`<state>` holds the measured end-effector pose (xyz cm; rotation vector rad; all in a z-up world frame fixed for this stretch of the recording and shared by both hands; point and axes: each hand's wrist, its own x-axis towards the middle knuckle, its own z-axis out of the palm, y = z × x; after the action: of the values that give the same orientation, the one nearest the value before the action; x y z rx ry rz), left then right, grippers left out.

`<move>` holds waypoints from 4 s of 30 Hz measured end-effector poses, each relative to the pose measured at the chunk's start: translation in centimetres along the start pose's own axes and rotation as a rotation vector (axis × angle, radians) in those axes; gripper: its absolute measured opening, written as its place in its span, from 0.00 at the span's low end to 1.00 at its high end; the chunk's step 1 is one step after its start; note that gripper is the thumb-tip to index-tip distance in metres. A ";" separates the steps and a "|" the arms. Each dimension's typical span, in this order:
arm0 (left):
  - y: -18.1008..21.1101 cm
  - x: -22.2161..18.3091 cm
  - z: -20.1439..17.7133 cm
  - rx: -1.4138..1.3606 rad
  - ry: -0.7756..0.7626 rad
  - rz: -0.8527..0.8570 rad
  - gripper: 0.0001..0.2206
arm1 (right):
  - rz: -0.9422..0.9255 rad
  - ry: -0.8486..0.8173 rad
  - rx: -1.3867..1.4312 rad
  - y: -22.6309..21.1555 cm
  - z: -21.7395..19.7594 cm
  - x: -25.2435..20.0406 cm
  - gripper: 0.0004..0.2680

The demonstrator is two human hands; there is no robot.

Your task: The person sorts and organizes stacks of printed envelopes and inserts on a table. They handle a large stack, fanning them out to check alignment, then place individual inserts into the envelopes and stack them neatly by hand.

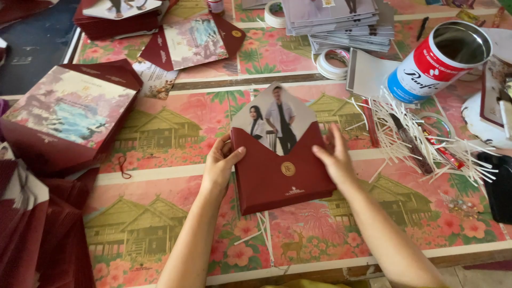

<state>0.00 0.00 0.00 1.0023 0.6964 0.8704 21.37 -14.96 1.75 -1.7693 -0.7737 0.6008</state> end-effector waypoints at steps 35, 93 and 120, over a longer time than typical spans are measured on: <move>-1.3 -8.5 -2.5 -0.130 -0.277 -0.220 0.25 | 0.037 0.024 0.287 5.4 -2.0 -4.7 0.19; 17.7 -15.5 -21.9 -0.119 0.963 -0.009 0.35 | 0.073 -0.316 -0.196 3.6 -1.6 -4.1 0.07; 13.6 3.7 -16.7 -0.801 1.118 0.081 0.29 | 0.090 -0.343 -0.248 4.0 -1.9 -3.4 0.08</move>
<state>-15.95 13.89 5.69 -0.2620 1.0828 1.6169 21.37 -19.58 -1.37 -1.9615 -1.0429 0.9174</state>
